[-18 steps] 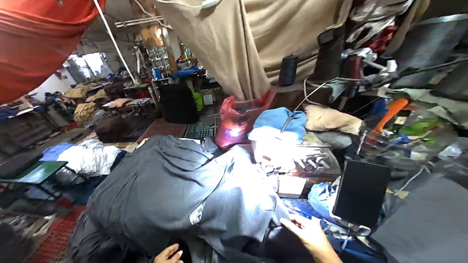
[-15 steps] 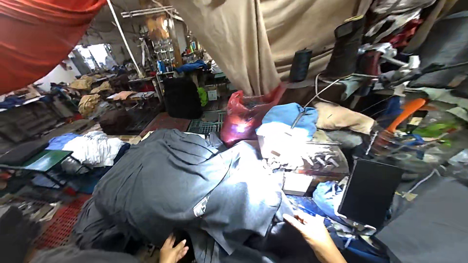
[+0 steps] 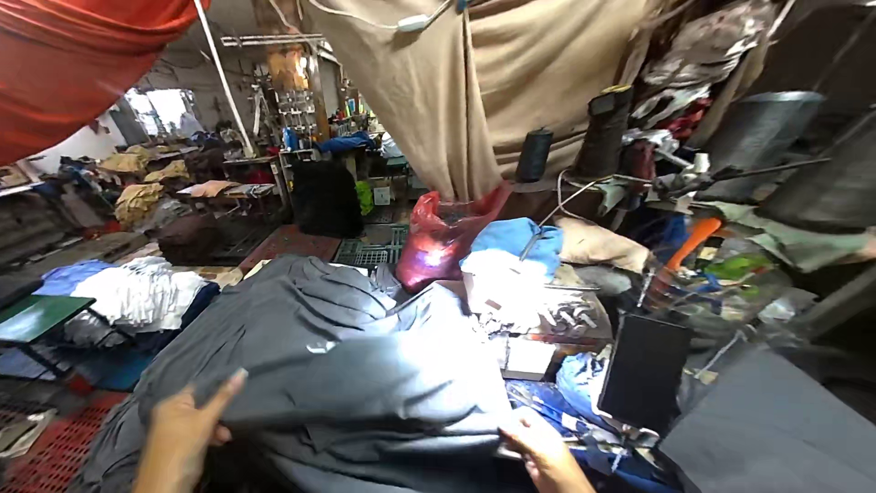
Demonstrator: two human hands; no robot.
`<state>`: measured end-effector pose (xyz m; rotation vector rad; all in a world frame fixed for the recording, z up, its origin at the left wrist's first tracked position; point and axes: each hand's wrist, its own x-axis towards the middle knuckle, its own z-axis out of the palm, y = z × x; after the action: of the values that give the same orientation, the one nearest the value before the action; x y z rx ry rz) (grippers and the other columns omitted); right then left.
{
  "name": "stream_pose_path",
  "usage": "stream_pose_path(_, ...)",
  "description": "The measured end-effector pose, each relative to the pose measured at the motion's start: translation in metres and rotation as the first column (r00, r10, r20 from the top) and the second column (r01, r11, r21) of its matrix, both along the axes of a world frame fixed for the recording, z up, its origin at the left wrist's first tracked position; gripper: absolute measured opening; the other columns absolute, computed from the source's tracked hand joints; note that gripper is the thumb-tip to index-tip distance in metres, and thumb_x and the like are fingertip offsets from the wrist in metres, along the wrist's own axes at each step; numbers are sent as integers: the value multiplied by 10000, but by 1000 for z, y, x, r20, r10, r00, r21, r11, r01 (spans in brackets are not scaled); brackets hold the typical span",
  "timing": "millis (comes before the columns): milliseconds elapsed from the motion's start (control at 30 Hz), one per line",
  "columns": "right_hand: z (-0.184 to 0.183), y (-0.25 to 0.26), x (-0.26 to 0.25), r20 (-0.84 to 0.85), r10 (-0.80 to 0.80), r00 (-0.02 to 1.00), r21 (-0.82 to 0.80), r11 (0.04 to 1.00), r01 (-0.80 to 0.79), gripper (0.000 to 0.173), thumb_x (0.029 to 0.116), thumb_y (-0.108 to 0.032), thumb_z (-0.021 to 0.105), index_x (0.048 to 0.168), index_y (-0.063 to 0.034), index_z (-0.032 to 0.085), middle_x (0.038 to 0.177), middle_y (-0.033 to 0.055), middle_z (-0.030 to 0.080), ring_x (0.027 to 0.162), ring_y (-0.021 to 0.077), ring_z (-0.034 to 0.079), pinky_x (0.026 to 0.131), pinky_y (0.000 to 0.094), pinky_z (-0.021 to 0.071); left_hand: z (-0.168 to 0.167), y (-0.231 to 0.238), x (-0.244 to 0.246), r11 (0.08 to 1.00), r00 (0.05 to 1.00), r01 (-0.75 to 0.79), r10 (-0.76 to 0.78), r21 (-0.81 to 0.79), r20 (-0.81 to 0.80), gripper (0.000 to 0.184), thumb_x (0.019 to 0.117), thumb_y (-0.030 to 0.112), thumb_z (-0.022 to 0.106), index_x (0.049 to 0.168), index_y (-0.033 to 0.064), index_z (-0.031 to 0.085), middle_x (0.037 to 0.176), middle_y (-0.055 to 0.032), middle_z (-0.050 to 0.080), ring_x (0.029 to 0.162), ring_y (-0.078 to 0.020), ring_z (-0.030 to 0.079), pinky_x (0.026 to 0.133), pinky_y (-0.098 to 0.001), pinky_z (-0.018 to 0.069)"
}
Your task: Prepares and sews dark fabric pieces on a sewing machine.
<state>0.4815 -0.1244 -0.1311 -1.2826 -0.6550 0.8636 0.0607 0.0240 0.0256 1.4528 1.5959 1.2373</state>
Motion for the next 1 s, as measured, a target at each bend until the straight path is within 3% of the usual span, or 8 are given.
stream_pose_path(67,4,8,-21,-167,47,985,17,999,-45,266,834,10,727,1059,-31,590,812,27,687,685,111,661,642,288,581,42,36,3,972,990,-32,64,233,-128,272,967,220,718,1111,-9,692,811,-78,704,500,-88,599,453,-273,534)
stream_pose_path(167,-5,21,-35,-228,106,968,74,993,-91,186,830,-17,720,1001,-44,652,760,19,692,653,109,655,608,290,569,54,83,35,872,912,4,198,490,-359,296,1003,164,665,1190,-64,687,1105,-291,701,1006,-428,686,896,-637,514)
stream_pose_path(300,-11,18,-36,-225,116,968,-1,993,-119,87,926,-13,663,857,-65,654,741,-5,694,684,82,661,673,264,569,-4,78,127,692,834,319,118,647,-538,566,933,331,649,1354,-45,613,1528,-371,401,1462,-598,272,1180,-733,213)
stream_pose_path(433,-16,14,-26,-228,151,962,67,988,-139,152,876,22,693,824,-110,639,769,-23,688,716,81,652,692,276,571,-120,18,222,374,764,641,-222,670,-606,375,878,483,723,1124,200,706,1217,-122,678,1200,-303,616,1031,-485,491)
stream_pose_path(533,-10,13,-26,-258,141,956,73,989,-127,152,840,29,686,885,-98,614,764,-16,669,696,98,647,679,295,574,-168,11,241,389,691,704,-177,595,-701,300,837,274,671,1126,194,664,1151,-116,667,1089,-314,645,924,-470,537)
stream_pose_path(600,-9,11,-28,-297,129,946,78,991,-111,211,848,36,658,1028,-56,596,821,14,691,729,124,677,701,317,598,-161,16,232,535,658,706,-251,465,-710,393,702,62,724,1095,57,741,1123,-180,720,1072,-394,687,887,-555,563)
stream_pose_path(667,-8,13,-28,-310,138,941,90,989,-115,221,848,30,655,1045,-54,600,835,27,699,748,143,686,711,340,603,-141,29,221,594,645,715,-357,369,-676,259,802,0,667,1034,49,768,1065,-122,754,1048,-307,717,916,-485,585)
stream_pose_path(1000,-16,2,-22,-206,231,951,137,969,-205,76,913,-51,703,886,-117,730,832,-47,741,776,43,685,768,251,575,-38,2,212,271,433,899,-661,343,-613,215,995,218,647,951,50,774,857,-79,725,776,-135,692,743,-276,591)
